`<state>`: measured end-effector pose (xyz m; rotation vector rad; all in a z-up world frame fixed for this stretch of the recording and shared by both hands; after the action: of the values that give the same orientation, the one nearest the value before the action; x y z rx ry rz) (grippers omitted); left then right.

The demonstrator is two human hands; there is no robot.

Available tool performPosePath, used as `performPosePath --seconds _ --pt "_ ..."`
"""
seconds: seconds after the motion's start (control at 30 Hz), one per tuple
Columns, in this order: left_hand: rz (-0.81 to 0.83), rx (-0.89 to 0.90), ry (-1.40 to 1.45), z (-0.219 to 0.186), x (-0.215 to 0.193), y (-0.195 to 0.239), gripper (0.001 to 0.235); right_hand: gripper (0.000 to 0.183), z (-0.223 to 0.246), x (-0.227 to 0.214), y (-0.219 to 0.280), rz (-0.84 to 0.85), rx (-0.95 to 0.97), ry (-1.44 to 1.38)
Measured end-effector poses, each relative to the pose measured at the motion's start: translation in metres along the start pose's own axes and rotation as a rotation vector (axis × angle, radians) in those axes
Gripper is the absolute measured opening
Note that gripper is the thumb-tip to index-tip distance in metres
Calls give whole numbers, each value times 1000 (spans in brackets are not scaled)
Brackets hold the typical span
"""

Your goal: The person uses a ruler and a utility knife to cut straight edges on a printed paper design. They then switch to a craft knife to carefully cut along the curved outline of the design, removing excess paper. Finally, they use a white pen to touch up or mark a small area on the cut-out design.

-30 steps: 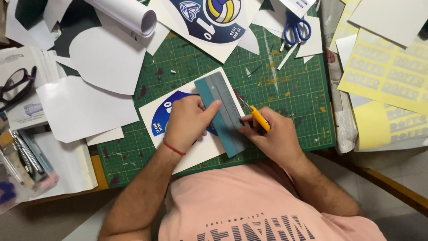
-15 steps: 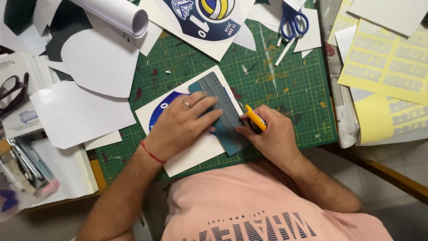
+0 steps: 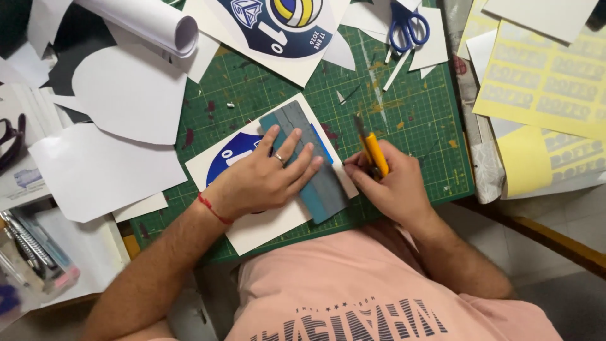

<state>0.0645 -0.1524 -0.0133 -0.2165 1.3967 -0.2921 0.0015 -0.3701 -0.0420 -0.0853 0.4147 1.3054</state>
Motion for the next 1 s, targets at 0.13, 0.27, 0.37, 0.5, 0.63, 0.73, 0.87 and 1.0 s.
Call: performPosePath --seconds 0.13,0.27,0.37,0.5,0.63,0.73,0.87,1.0 --pt "-51 -52 -9 -2 5 0 32 21 -10 -8 0 -11 1 -44" --pt "-19 -138 39 -2 5 3 38 18 -14 -10 2 -21 -1 -129" --pt "3 -168 61 -1 4 4 39 17 -13 -11 1 -27 -17 -133" --pt "59 -203 77 -1 6 6 45 17 -15 -12 0 -16 -31 -134" --pt "94 -213 92 -1 10 9 49 16 -13 -12 1 -7 -60 -139" --pt "121 -216 103 -1 13 11 50 15 -14 -12 1 -2 -62 -147" --pt "156 -231 107 -3 15 12 53 14 -14 -12 0 8 -81 -141" --pt "161 -232 98 -4 19 13 55 14 -13 -12 1 6 -94 -139"
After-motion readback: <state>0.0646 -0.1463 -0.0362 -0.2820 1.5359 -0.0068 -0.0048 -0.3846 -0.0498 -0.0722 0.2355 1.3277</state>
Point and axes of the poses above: each hand's wrist, its own y-axis away from the middle knuckle, its own x-axis out of the palm, z = x × y, the point moved 7 cm from there along -y, towards the middle knuckle, and after that the axes turned 4 degrees about x, right-handed, at the moved point
